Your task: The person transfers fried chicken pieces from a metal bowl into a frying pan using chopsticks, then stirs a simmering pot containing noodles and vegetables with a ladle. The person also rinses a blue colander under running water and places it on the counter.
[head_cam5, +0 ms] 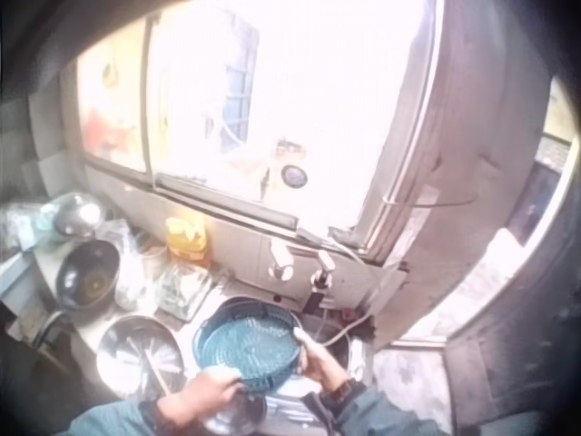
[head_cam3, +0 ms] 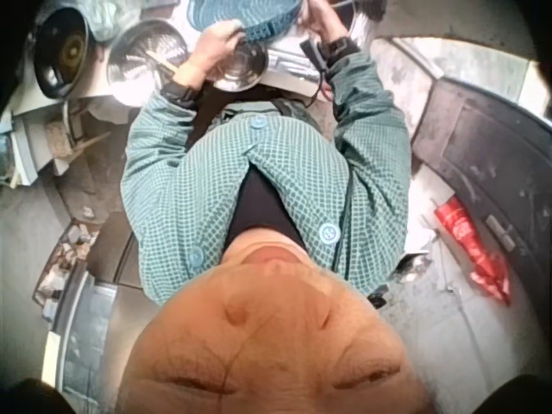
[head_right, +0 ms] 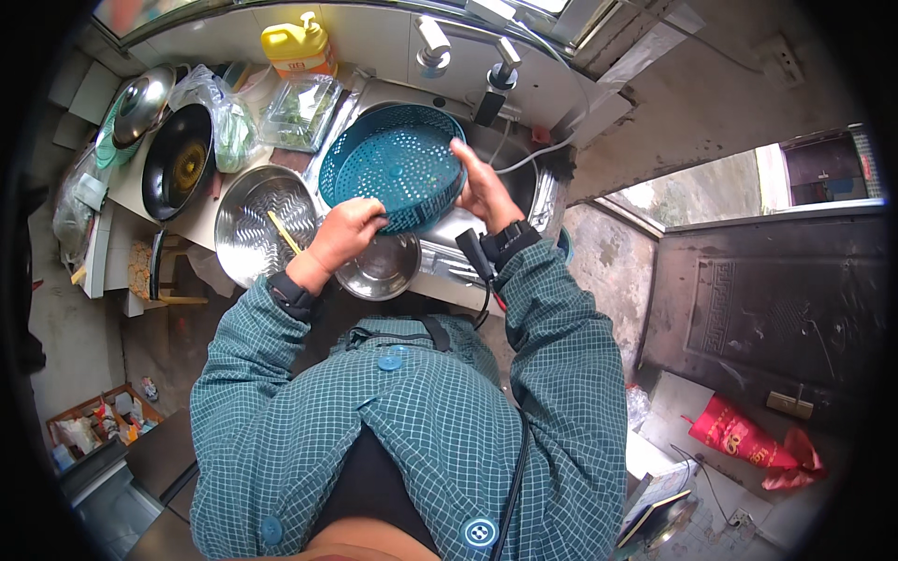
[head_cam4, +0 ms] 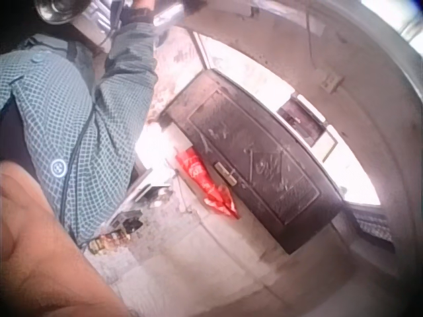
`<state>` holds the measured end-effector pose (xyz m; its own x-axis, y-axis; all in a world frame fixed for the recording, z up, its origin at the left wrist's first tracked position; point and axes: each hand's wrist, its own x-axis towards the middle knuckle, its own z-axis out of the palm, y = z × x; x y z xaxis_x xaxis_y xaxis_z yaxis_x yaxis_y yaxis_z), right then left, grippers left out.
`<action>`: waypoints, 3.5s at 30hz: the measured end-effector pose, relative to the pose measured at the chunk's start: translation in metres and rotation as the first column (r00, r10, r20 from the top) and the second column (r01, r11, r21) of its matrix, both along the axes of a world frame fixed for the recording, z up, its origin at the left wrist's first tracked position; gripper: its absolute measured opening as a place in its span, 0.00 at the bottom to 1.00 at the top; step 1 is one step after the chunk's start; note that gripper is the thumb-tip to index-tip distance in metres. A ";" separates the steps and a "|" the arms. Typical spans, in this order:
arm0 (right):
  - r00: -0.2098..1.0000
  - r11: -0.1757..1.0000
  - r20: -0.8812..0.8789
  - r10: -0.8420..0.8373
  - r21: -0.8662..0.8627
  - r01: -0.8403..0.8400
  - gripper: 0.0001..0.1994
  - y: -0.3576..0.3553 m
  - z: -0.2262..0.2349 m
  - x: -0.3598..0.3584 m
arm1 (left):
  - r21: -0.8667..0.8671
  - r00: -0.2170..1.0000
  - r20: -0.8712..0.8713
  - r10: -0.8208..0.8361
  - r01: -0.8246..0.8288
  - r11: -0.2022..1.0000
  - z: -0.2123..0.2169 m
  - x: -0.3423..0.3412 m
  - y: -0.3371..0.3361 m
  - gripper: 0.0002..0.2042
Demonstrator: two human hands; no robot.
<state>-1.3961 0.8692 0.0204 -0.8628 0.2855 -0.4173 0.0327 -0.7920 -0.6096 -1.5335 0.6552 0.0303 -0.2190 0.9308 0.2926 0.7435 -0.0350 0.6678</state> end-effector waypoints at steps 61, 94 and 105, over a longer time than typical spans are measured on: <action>0.996 0.084 -0.091 -0.008 0.992 0.091 0.22 0.044 -0.035 -0.017 | -0.158 -0.203 0.979 0.019 -0.695 0.701 -0.080 -0.021 0.160 0.10; 0.848 0.131 0.359 -0.389 0.933 -0.335 0.13 0.111 -0.084 -0.048 | -0.139 -0.153 0.986 0.065 -0.548 0.825 -0.091 -0.057 0.125 0.08; 0.923 0.927 0.310 -0.230 0.358 0.111 0.14 0.097 -0.037 0.001 | -0.095 0.966 0.150 0.209 -0.197 0.976 -0.067 0.012 0.176 0.10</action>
